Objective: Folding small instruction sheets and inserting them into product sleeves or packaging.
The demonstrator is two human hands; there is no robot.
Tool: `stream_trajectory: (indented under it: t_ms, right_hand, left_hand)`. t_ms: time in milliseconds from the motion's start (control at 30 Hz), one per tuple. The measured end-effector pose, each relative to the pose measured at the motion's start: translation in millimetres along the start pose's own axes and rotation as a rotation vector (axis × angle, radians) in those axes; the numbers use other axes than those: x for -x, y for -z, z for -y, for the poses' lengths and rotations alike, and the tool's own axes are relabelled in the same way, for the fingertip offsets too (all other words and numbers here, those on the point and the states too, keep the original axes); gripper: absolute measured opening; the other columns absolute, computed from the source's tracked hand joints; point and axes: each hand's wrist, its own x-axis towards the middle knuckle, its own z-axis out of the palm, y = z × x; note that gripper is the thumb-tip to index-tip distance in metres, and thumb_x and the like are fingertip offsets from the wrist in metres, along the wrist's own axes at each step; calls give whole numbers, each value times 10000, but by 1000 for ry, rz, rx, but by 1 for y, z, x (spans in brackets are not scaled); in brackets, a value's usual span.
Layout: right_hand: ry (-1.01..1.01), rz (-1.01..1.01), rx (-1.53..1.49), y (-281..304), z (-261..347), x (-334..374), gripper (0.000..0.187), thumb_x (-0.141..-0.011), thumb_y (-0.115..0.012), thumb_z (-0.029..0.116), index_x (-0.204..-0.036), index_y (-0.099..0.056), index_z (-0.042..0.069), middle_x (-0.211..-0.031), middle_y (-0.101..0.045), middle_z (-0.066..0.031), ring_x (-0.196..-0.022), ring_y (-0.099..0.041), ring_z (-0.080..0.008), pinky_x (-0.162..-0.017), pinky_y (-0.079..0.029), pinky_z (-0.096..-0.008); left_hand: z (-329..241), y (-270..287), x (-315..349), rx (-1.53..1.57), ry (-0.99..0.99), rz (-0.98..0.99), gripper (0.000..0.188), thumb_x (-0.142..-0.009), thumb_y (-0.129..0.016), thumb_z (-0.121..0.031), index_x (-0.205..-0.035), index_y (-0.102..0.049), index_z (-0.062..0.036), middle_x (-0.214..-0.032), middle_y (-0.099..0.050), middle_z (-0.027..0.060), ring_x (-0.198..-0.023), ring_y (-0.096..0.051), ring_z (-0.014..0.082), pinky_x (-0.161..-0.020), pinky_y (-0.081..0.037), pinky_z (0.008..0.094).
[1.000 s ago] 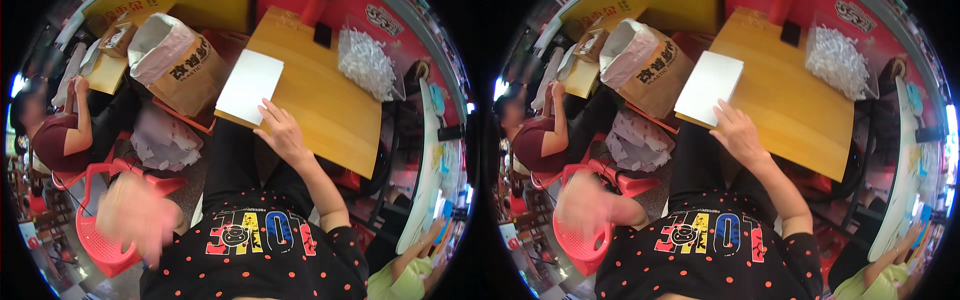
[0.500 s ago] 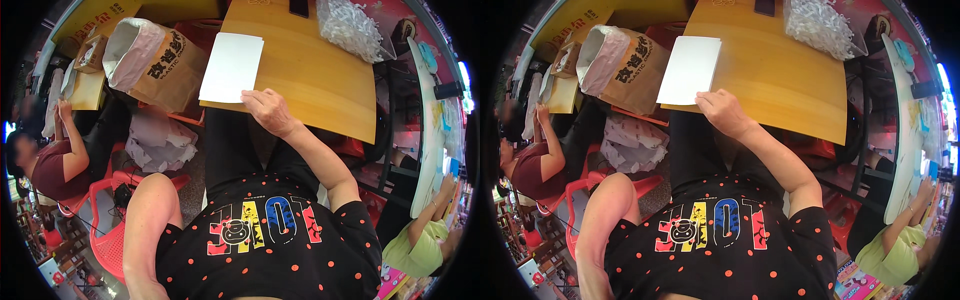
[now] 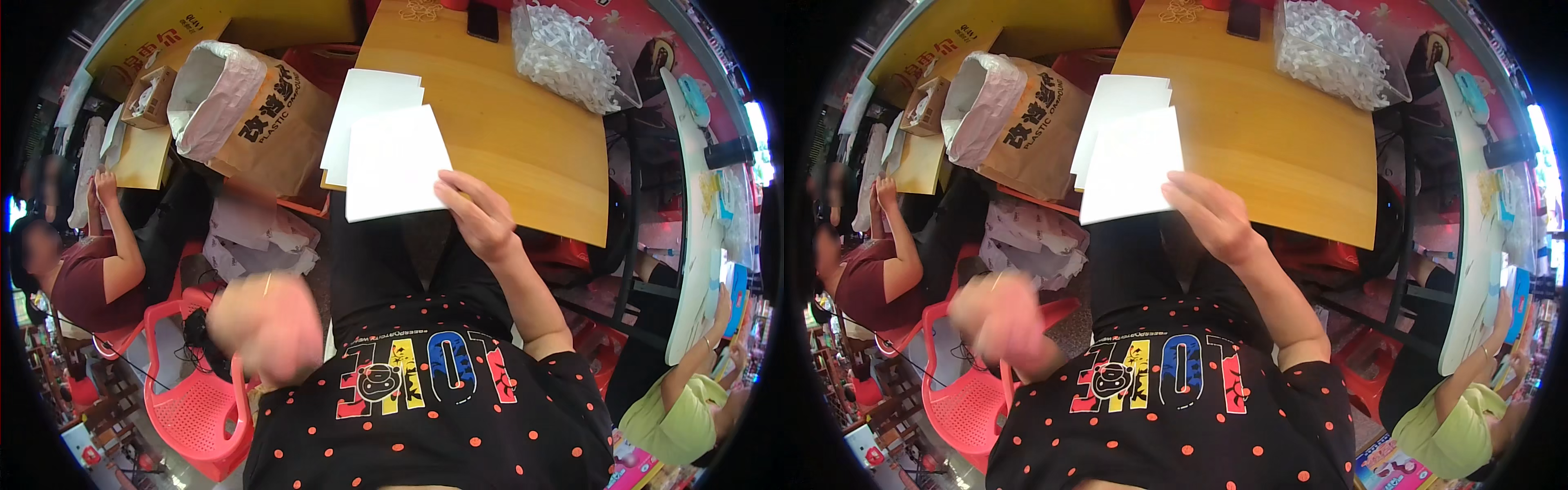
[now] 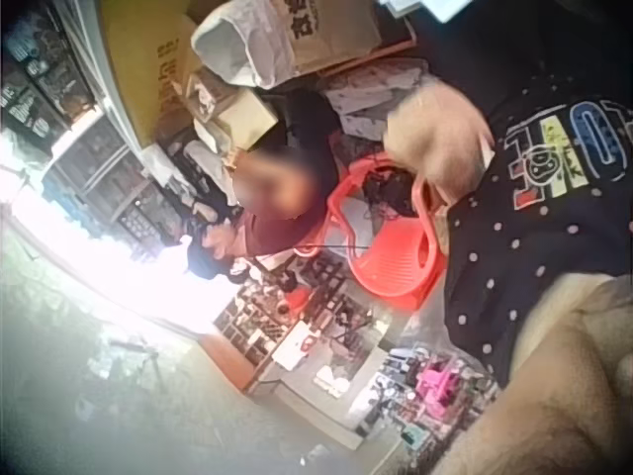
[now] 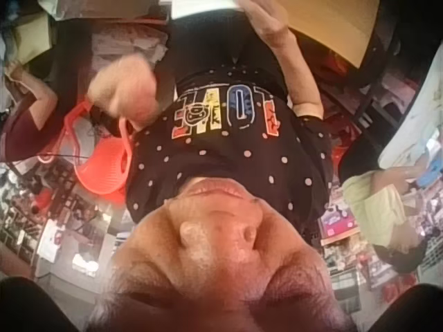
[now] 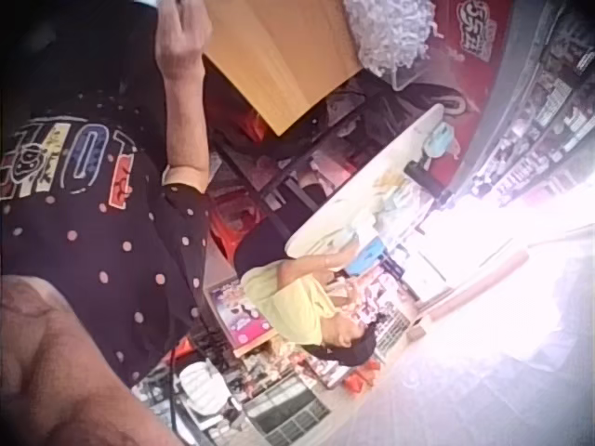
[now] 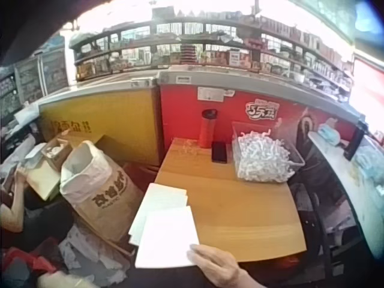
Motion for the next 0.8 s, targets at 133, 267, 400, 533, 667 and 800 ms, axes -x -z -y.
stream_trajectory:
  t_ms: [133, 267, 400, 533, 667, 800]
  right_hand:
    - [57, 84, -25, 45, 27, 7, 254, -723, -627, -25, -972, -661, -57, -995, -645, -188, -872, -655, -296, -734, -544, -334]
    - [120, 243, -211, 54, 41, 15, 265, -738, -613, 17, -978, -653, -87, -981, -641, -220, -853, -664, -286, -715, -560, -325]
    - [-62, 251, -344, 58, 48, 24, 199, -705, -652, -21, -902, -665, -40, -887, -674, -153, -727, -672, -249, -597, -544, -299]
    - [-687, 307, -463, 69, 54, 22, 156, -703, -718, -31, -848, -676, 9, -773, -664, -97, -649, -643, -216, -551, -491, -257]
    - [-1192, 86, -894, 65, 34, 29, 50, -797, -672, 24, -825, -683, -17, -835, -638, -48, -780, -578, -113, -718, -443, -231]
    - [-1281, -17, -1086, 50, 12, 47, 89, -812, -667, 59, -851, -698, -15, -989, -622, -70, -911, -562, -128, -809, -427, -239]
  left_hand:
    - [155, -17, 3, 704, 644, -102, 433, -944, -515, -364, -1062, -604, 44, -870, -674, 124, -706, -648, 187, -653, -525, 282]
    - [173, -57, 4, 1395, 736, -48, 535, -963, -450, -403, -1282, -461, 26, -1212, -575, 169, -1056, -600, 252, -921, -479, 379]
    - [161, -68, -12, 1064, 692, -27, 451, -888, -517, -25, -1328, -425, 14, -1214, -573, 149, -1053, -603, 224, -880, -508, 341]
    - [151, -73, -8, 806, 598, 17, 488, -840, -486, 103, -1319, -456, 15, -1186, -594, 159, -1053, -601, 206, -892, -498, 341]
    - [126, -85, -2, 72, 164, 188, 416, -809, -491, 134, -1186, -601, -3, -1205, -611, 133, -1087, -602, 201, -939, -466, 314]
    - [123, -85, -8, -263, -312, 427, 296, -703, -663, 45, -992, -679, -16, -1248, -570, 168, -1205, -519, 315, -994, -441, 369]
